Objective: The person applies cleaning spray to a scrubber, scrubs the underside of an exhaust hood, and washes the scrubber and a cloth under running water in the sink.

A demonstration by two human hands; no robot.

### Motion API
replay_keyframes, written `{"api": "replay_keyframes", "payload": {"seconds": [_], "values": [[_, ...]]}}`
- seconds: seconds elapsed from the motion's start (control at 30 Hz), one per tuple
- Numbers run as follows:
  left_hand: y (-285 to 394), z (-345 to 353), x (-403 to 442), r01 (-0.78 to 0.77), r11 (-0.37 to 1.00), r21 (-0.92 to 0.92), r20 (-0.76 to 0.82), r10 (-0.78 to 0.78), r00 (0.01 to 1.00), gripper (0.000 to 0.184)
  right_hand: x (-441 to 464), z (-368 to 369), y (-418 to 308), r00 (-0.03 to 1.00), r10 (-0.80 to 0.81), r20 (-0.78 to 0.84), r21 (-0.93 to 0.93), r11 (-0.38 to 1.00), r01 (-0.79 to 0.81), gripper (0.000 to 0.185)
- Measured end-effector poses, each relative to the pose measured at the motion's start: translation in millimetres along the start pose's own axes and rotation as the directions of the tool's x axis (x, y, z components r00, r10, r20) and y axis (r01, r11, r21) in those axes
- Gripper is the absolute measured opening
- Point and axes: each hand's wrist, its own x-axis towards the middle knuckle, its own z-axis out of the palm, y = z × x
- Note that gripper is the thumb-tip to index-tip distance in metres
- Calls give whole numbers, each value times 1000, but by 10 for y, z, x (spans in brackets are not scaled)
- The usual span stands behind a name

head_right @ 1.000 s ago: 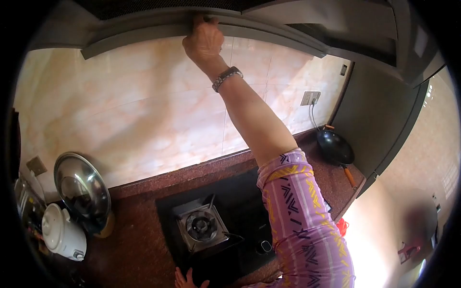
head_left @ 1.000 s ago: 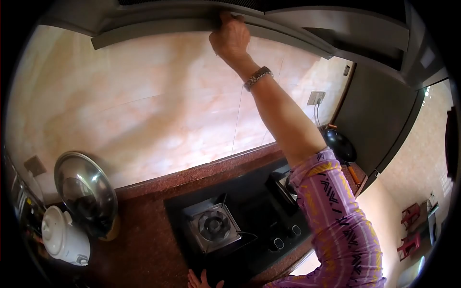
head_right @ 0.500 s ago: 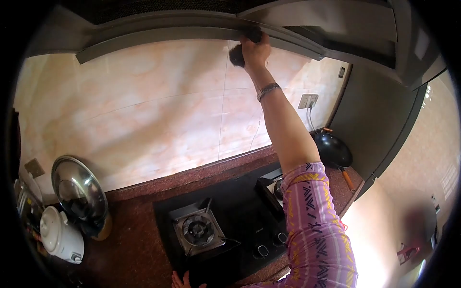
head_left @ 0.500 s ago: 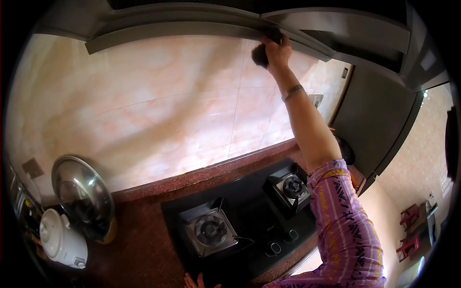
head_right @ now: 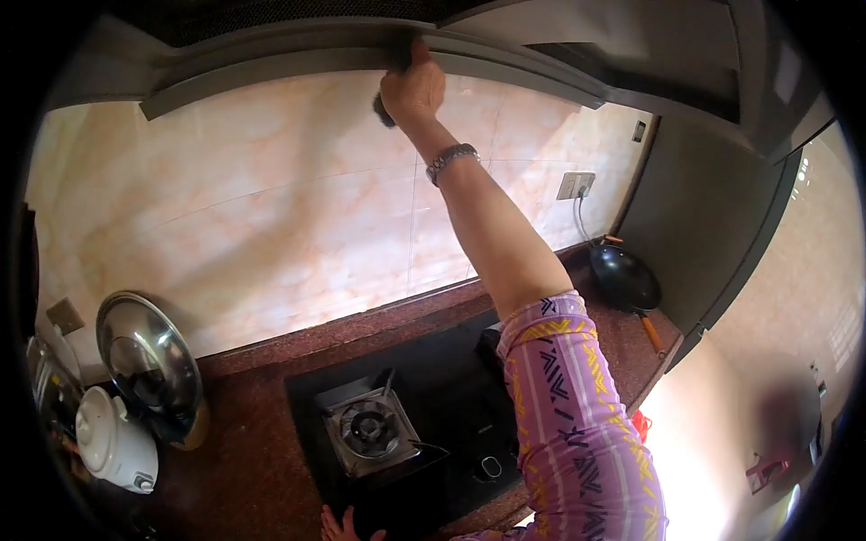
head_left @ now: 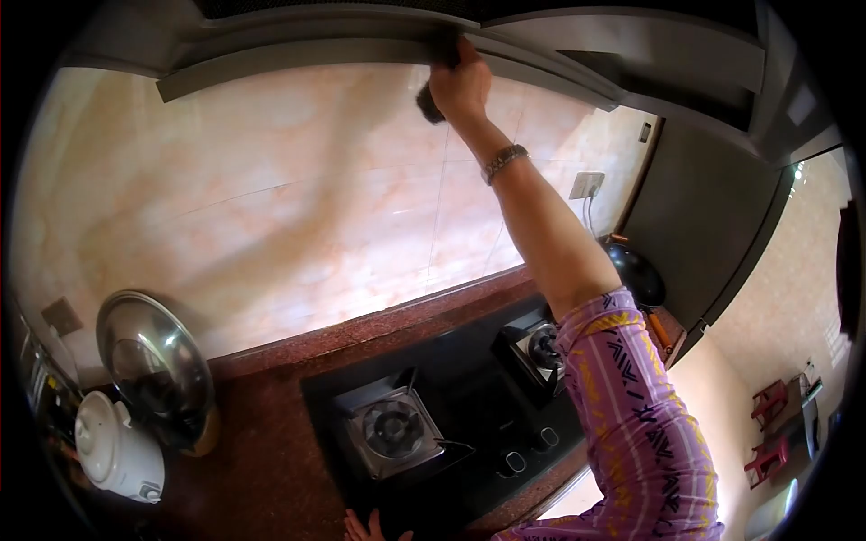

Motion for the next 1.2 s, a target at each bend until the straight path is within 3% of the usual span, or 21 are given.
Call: {"api": "replay_keyframes", "payload": {"seconds": [0.03, 0.1, 0.13, 0.33, 0.67, 0.97, 1.2], "values": [[12, -13, 6, 10, 1000, 7, 14, -10, 1000, 75, 4, -73, 32, 1000, -2, 1, -3, 1000, 2, 47], [17, -11, 18, 18, 1000, 13, 27, -18, 999, 75, 34, -255, 144, 996, -53, 69, -336, 939, 73, 49], [8, -4, 18, 20, 1000, 17, 29, -20, 999, 75, 58, -349, 169, 994, -12, 112, -412, 910, 57, 56], [-21, 19, 32, 33, 999, 7, 42, -33, 999, 75, 75, -409, 290, 987, -109, 121, -490, 858, 155, 55], [30, -14, 31, 39, 999, 8, 28, -39, 999, 75, 29, -355, 301, 987, -144, 73, -421, 892, 161, 61], [10, 57, 41, 53, 996, 66, -2, -53, 999, 79, 35, -282, 348, 970, -242, 30, -418, 878, 232, 52], [-67, 87, 26, 20, 998, 62, -34, -18, 999, 78, 24, -95, 226, 982, -165, -86, -218, 965, 143, 47]]}}
